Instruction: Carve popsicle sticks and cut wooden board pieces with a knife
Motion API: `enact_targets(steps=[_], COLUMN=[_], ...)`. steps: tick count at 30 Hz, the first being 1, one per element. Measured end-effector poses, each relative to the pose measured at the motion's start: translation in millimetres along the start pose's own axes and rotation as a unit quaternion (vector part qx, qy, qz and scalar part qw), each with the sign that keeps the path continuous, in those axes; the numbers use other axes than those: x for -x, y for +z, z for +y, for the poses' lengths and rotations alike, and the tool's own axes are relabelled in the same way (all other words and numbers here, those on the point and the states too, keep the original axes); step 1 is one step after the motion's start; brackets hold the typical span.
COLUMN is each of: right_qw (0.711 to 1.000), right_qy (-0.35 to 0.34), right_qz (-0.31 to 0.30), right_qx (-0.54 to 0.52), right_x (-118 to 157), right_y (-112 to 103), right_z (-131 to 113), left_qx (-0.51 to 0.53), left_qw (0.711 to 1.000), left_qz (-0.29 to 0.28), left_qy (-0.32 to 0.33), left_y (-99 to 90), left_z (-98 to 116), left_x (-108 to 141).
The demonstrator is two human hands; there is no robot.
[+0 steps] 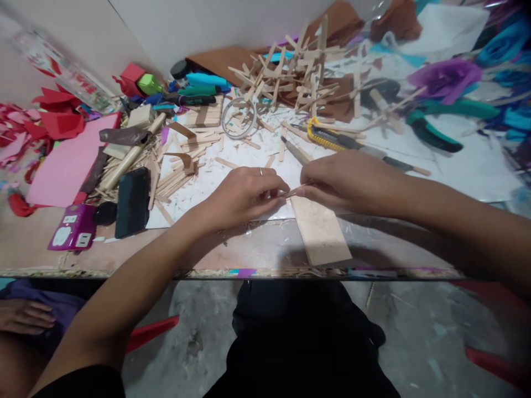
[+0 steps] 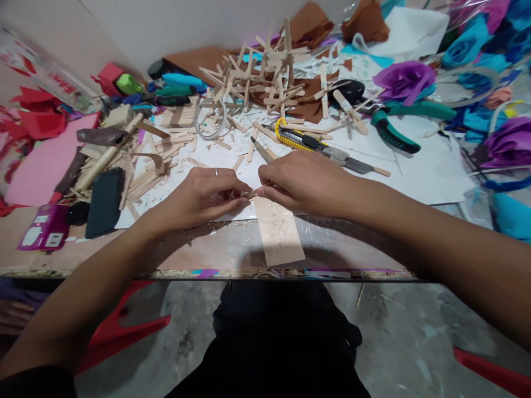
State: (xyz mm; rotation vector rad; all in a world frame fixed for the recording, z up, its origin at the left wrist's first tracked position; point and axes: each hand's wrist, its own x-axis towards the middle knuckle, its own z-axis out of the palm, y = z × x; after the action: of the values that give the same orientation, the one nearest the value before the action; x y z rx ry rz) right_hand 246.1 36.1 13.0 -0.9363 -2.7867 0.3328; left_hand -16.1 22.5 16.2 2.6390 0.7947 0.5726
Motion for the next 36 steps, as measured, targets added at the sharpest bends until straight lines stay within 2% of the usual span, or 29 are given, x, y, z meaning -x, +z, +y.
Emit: enact_targets(steps=[3, 7, 11, 14, 18, 21, 24, 26, 28, 30, 34, 36], right_qw=[1.000, 0.998, 0.988, 0.980, 0.981, 0.980, 0.981, 0.980, 0.972, 0.952, 0.882, 0.840], right_qy=[-0.004, 0.031, 0.106, 0.147, 0.173, 0.194, 0.192, 0.190, 0.185, 0.172, 0.090, 0.039], right_qz=[0.003, 0.047, 0.106, 0.126, 0.072, 0.021, 0.016, 0.062, 0.147, 0.248, 0.434, 0.513], right_qx=[0.003, 0.015, 0.031, 0.045, 0.051, 0.029, 0.022, 0.015, -0.012, -0.058, -0.161, -0.170], right_x=[-0.3, 0.1, 1.7, 2.6, 1.1, -0.4, 0.4, 2.4, 4.6, 5.6, 1.1, -2.6], right_y=[1.0, -0.8, -9.9, -16.8, -15.3, -8.8, -6.8, -9.4, -13.1, -15.9, -16.6, -16.4], right_z=[-0.3, -1.6, 0.6, 4.9, 8.6, 9.3, 9.8, 10.2, 10.7, 11.6, 13.2, 10.8], left_qx=[0.002, -0.002, -0.008, -0.003, 0.010, 0.034, 0.035, 0.029, 0.021, 0.016, 0.054, 0.079], left_qw=[1.000, 1.000, 0.994, 0.987, 0.983, 0.983, 0.988, 0.991, 0.993, 0.995, 0.997, 0.996], left_qz=[0.003, 0.022, 0.087, 0.136, 0.157, 0.149, 0.128, 0.117, 0.109, 0.096, 0.035, 0.006], left_qy=[0.006, -0.011, -0.069, -0.090, -0.092, -0.098, -0.082, -0.061, -0.032, 0.004, 0.043, 0.043], left_y=[0.2, -2.0, -4.3, -2.8, 2.1, 5.0, 5.1, 3.8, 2.1, 1.0, 1.0, 1.2], left_z=[0.3, 1.1, -3.4, -7.8, -7.8, -5.6, -4.2, -3.1, -1.4, 0.6, 3.4, 3.9], left_x=[-0.1, -1.0, -1.2, -0.9, -0.5, 0.2, 0.9, 1.0, 0.6, 0.1, 0.6, 1.5])
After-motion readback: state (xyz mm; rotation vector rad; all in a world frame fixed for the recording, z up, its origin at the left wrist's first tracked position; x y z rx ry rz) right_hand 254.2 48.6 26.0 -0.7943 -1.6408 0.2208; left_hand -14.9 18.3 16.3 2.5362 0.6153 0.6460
